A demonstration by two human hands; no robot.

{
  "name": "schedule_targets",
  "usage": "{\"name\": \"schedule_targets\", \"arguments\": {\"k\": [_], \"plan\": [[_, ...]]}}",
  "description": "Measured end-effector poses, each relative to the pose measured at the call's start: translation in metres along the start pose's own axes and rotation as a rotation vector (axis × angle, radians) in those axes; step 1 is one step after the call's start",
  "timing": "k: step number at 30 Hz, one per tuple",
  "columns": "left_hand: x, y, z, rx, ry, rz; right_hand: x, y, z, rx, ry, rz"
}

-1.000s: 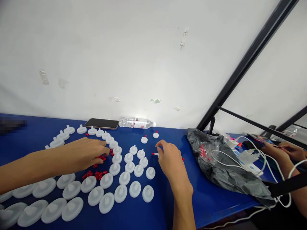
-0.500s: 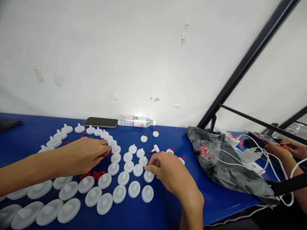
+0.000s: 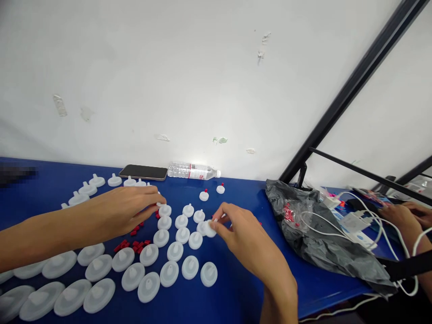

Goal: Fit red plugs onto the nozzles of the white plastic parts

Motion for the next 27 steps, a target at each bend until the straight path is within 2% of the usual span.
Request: {"name": "schedule_targets", "arguments": {"k": [3,5,9,11,16,20,25,27], "plan": [[0.005,0.012,0.026,0.280,0.239,-0.067,0.005,-0.016,0.001,-0.157,0.032,0.082],[0.009,0.018,0.037,0.508,0.318,-0.037,0.007,-0.028,-0.005,-0.190,-0.003,0.124],[0.011,0.029,0.034,0.916,0.196,0.169,0.007,-0.052,-0.013,-0.168,0.052,0.225],[0.011,0.033,0.031,1.018,0.155,0.206,0.008,-0.059,-0.015,-0.183,0.087,0.256],[0.012,0.034,0.030,1.003,0.154,0.229,0.007,-0.059,-0.021,-0.212,0.093,0.201],[0.014,0.034,0.038,0.919,0.207,0.217,0.006,-0.063,-0.019,-0.306,0.091,0.236],[0.012,0.033,0.042,0.887,0.259,0.183,0.005,-0.065,-0.014,-0.277,0.223,0.278],[0.012,0.031,0.042,0.800,0.320,0.121,0.004,-0.067,-0.016,-0.293,0.241,0.297]]}}
Point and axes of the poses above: each hand's wrist, its own x-axis away from the middle knuckle, its own z-axis out of the back of the hand, y = z × x, the point moved 6 cm from there along -x, towards the middle knuckle, and after that the axes turned 1 degree about -z, right-handed, at the moved point
